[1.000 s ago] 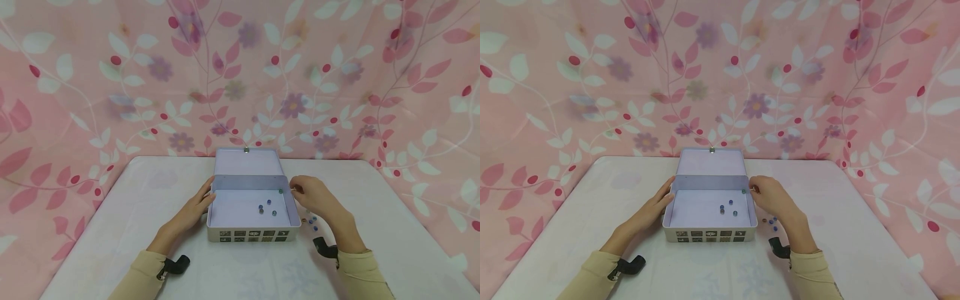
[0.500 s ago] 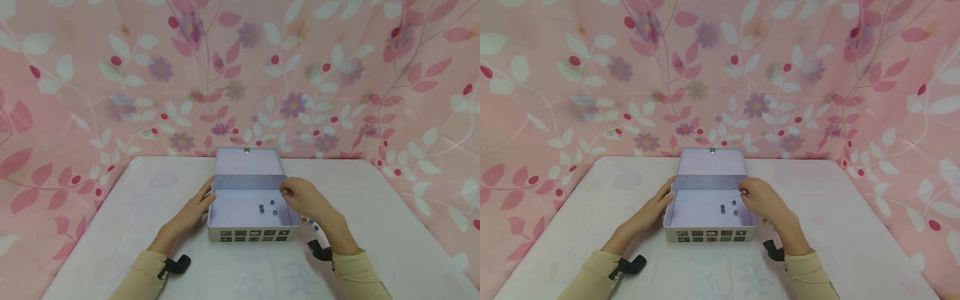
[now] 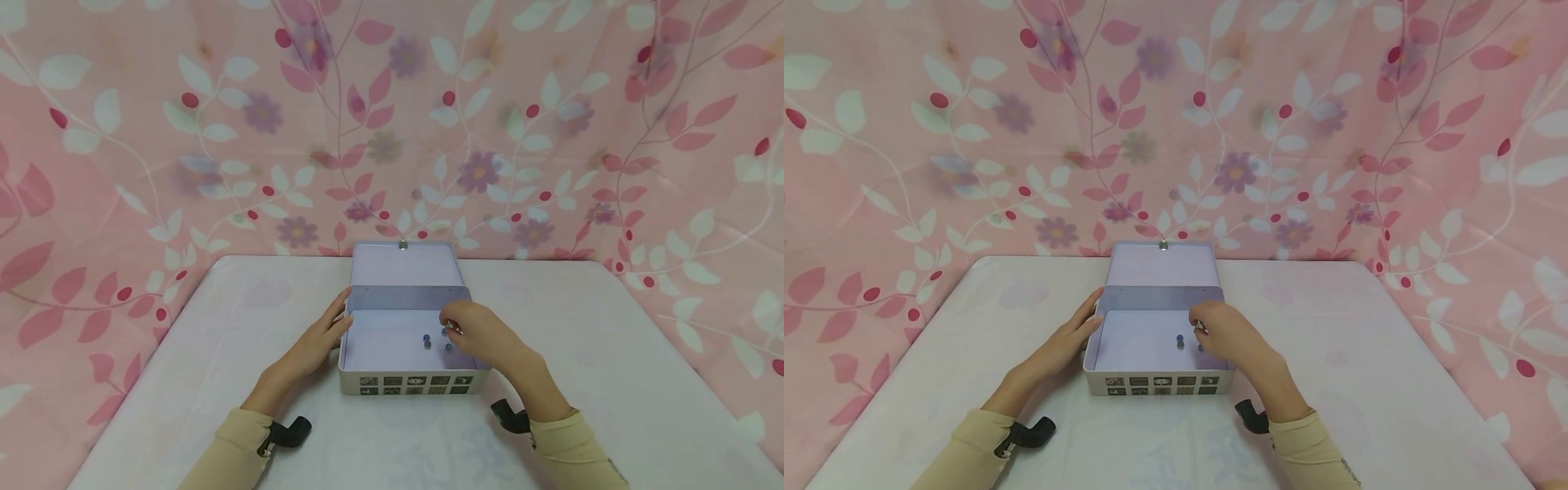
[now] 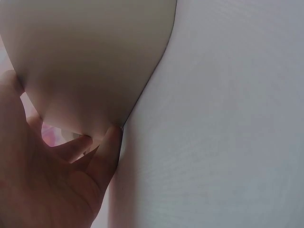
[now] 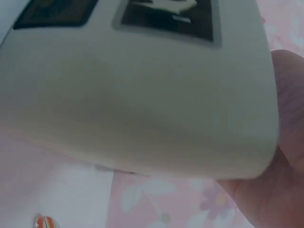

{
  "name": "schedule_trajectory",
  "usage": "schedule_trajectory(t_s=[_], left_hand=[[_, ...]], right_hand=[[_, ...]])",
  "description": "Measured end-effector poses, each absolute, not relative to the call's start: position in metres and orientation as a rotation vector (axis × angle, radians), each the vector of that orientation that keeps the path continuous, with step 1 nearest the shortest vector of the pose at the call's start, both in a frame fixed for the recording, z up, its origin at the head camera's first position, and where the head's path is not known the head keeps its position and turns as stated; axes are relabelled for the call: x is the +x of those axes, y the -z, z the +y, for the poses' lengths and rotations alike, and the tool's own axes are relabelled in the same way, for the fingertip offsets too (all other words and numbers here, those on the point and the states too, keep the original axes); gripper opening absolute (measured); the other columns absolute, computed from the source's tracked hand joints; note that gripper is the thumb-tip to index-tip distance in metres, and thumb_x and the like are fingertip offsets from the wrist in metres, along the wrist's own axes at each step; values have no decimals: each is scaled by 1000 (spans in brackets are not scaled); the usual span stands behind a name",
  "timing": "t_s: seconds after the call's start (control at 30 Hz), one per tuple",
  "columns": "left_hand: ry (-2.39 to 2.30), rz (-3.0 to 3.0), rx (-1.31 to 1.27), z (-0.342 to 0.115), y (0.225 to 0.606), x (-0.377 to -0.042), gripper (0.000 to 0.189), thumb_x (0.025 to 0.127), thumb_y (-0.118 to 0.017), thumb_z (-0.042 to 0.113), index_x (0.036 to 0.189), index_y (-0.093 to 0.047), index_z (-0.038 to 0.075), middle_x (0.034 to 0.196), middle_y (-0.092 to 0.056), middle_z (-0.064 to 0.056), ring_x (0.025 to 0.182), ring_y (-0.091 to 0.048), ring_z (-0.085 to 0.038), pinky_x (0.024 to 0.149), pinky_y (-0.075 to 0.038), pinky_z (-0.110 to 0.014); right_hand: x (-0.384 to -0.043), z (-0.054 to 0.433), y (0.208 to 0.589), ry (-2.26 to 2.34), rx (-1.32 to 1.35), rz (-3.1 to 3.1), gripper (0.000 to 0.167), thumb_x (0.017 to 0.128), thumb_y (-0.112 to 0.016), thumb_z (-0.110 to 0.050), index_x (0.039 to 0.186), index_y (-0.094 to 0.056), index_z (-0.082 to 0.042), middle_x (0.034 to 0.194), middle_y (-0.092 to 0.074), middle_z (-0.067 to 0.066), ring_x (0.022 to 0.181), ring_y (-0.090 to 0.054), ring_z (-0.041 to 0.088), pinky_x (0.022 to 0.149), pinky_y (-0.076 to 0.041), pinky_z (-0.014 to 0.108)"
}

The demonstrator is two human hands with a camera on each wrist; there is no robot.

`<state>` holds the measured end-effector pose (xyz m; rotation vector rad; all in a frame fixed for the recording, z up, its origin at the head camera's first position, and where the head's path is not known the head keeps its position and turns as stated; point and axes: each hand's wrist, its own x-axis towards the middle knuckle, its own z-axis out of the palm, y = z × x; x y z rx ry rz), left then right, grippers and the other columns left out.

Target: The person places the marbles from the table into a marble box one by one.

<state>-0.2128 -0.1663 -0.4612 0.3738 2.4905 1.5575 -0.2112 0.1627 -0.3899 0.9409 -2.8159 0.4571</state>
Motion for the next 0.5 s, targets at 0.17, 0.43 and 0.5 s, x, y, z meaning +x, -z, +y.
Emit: schedule_trajectory(t_s=[0.17,0.43,0.5], left_hand=[[-1560,2490,373,-166,461,-213,62,104,-41,52,156,-7,50,166,-19,-3,151,-30,-29,111,-43,-55],[-1566,2485,372,-167,460,-212,62,105,-42,49,156,-7,50,166,-19,-3,151,-29,-29,111,-43,-55],[-1560,2489,372,-167,459,-212,62,105,-42,50,156,-7,51,166,-19,-3,151,-30,-29,111,-43,-54]], right_hand=[[-211,155,398,-443,979,-2833,8,86,-73,-5,92,-69,-9,82,-64,-4,74,-53,8,67,-51,25],[-211,148,408,-415,980,-2869,7,87,-71,-6,92,-70,-10,84,-67,-4,75,-56,8,71,-53,28],[-210,147,409,-412,969,-2881,7,88,-70,-5,93,-70,-10,85,-68,-3,76,-57,8,71,-53,28]])
